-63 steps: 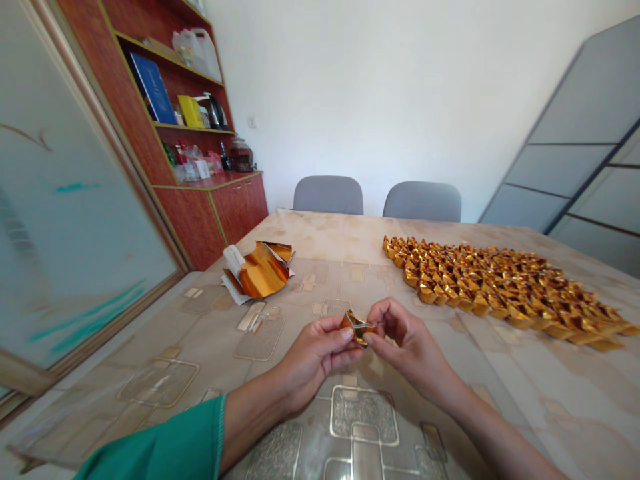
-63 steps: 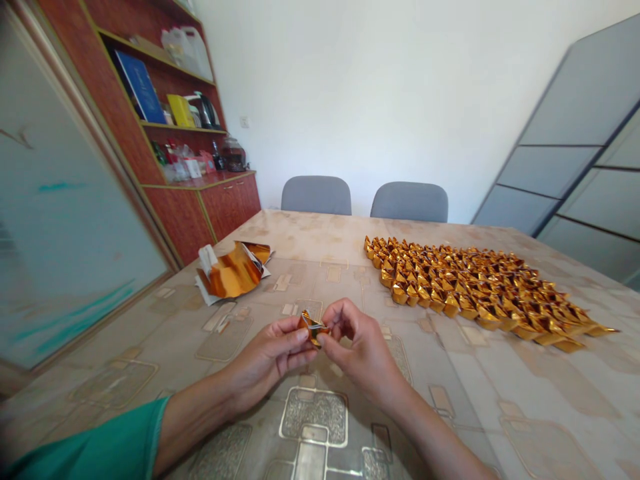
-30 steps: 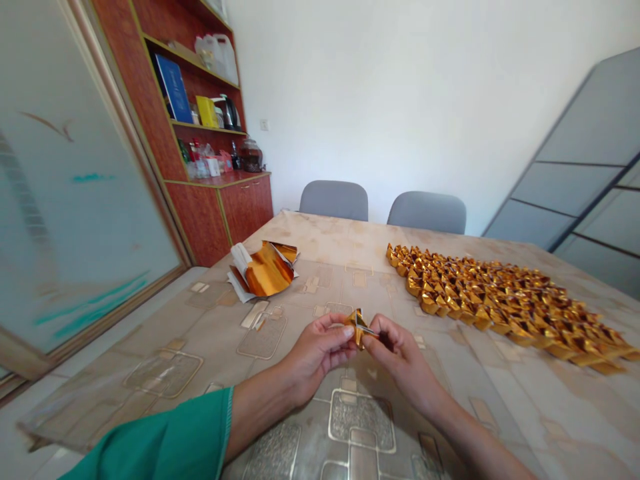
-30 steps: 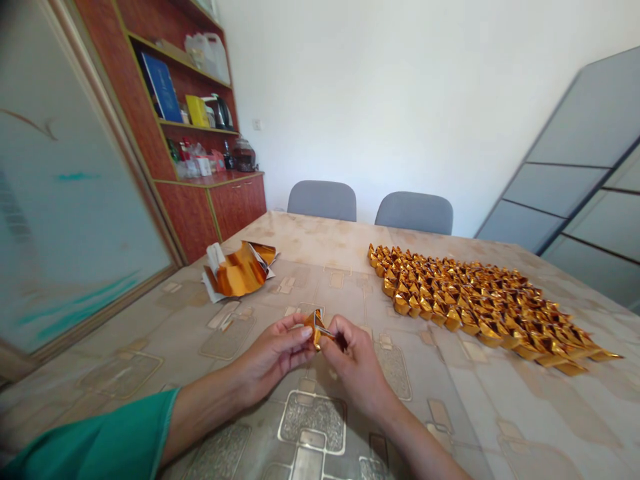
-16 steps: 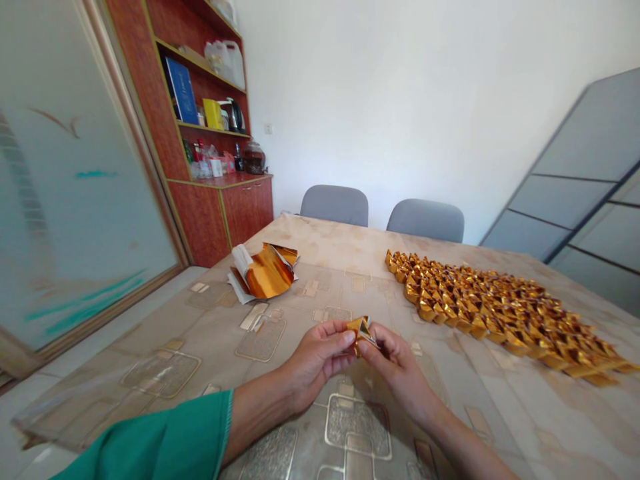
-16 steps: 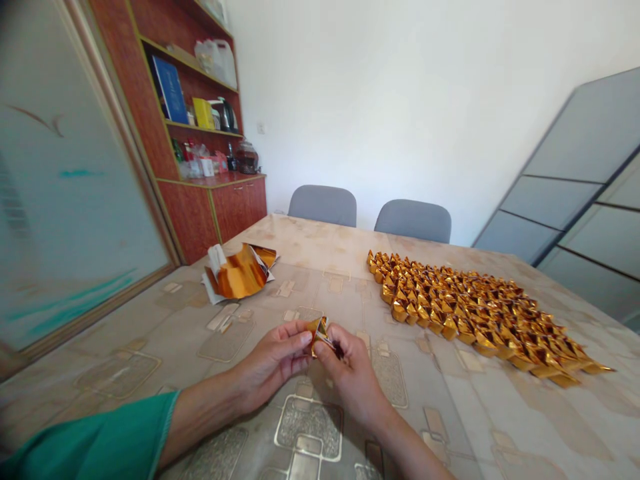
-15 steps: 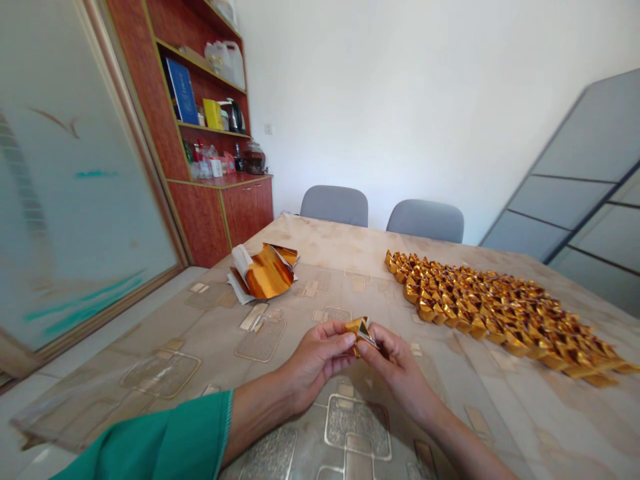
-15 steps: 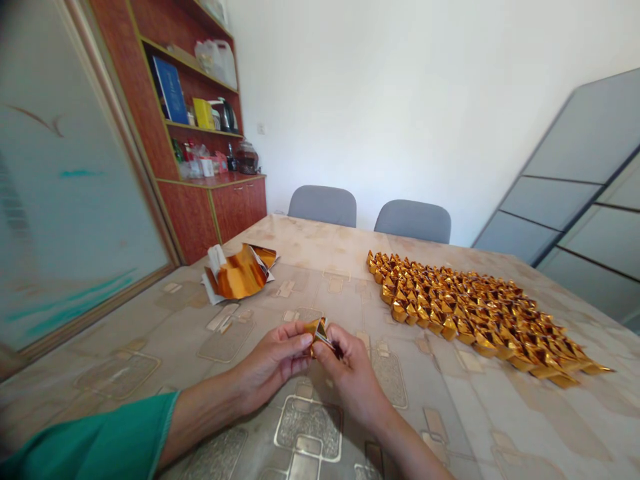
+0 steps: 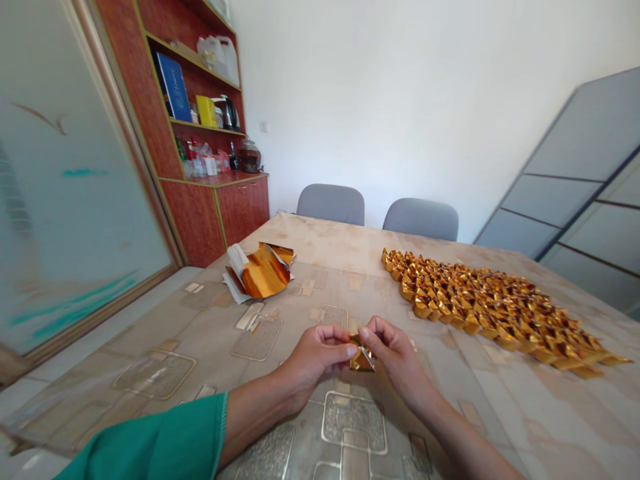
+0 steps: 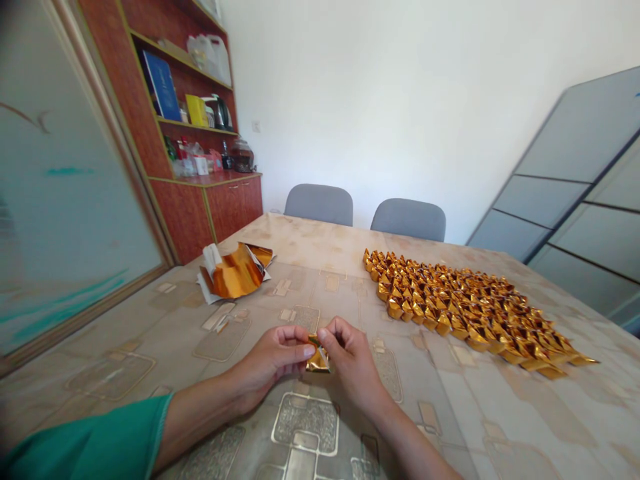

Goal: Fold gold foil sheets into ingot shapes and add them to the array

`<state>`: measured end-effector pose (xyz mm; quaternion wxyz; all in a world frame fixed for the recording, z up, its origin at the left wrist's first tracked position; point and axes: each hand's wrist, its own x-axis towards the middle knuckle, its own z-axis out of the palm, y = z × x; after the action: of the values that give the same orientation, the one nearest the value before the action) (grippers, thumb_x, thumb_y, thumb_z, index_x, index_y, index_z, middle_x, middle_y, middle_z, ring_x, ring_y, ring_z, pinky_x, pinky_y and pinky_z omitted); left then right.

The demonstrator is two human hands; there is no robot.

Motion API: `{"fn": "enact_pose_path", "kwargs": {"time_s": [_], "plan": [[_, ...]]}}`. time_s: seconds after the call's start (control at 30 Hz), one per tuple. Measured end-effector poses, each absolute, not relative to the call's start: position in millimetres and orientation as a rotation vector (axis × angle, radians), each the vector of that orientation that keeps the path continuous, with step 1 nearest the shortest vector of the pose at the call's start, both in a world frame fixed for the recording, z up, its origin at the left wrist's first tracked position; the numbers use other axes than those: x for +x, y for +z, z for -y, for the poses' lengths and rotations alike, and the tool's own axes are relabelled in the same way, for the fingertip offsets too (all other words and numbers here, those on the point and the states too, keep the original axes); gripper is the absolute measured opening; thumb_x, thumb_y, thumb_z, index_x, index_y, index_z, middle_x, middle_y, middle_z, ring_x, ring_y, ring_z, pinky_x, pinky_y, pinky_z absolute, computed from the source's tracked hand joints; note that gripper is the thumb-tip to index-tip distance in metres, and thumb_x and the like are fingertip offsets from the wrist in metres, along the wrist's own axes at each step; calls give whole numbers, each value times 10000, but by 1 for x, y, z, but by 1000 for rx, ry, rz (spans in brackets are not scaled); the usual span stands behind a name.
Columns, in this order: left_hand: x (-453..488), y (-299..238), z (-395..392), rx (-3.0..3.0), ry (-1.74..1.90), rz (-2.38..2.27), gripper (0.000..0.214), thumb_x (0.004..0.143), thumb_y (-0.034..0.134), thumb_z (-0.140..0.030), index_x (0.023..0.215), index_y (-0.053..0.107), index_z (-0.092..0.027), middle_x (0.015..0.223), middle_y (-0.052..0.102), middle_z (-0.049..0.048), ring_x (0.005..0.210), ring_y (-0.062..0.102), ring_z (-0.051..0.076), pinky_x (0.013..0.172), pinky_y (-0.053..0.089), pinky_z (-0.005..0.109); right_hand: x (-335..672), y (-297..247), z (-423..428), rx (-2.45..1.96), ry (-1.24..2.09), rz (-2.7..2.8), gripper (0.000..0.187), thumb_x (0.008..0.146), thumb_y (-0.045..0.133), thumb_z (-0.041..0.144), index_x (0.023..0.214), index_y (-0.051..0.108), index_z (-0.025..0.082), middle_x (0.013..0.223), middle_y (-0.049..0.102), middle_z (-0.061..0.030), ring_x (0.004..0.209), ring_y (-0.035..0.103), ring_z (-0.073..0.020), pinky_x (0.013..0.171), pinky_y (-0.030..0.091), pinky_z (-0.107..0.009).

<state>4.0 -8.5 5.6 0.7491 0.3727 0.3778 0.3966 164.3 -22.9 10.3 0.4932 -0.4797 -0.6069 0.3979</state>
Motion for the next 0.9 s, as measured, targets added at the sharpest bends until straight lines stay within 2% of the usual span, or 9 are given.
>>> {"fn": "enact_pose_path", "kwargs": {"time_s": [0.2,0.4,0.67,0.8,0.9], "plan": [[5,2,5,825,945,-815,381,506,904,-248,717,607,-134,611,653,-14,554,571,88,586,441,217,164,15,24,-1139,1005,1499,435,815,612,602,649,505,215,579,460,41,551,411,-138,524,335,-255],[8,3,9,848,963,-743,339,611,863,-277,829,640,-143,709,684,-10,641,625,99,646,460,216,163,12,26,-1124,877,1429,379,859,593,559,687,522,229,605,496,37,571,448,-152,540,360,-261],[4,2,7,839,889,-772,340,545,871,-229,747,613,-142,659,653,-14,599,633,120,629,455,228,159,11,29,-1109,807,1433,344,878,599,506,689,533,226,620,498,37,592,450,-157,554,362,-266],[4,9,8,978,954,-765,302,649,826,-283,847,638,-153,736,655,-5,669,614,123,671,460,238,161,15,29,-1118,819,1375,360,858,619,528,671,530,234,602,490,35,574,433,-160,537,347,-271],[3,15,8,1188,1111,-829,191,726,753,-295,814,657,-156,736,637,-2,684,568,123,649,434,227,162,20,29,-1135,809,1361,370,853,621,538,662,529,234,593,469,32,569,421,-160,536,342,-274]]}}
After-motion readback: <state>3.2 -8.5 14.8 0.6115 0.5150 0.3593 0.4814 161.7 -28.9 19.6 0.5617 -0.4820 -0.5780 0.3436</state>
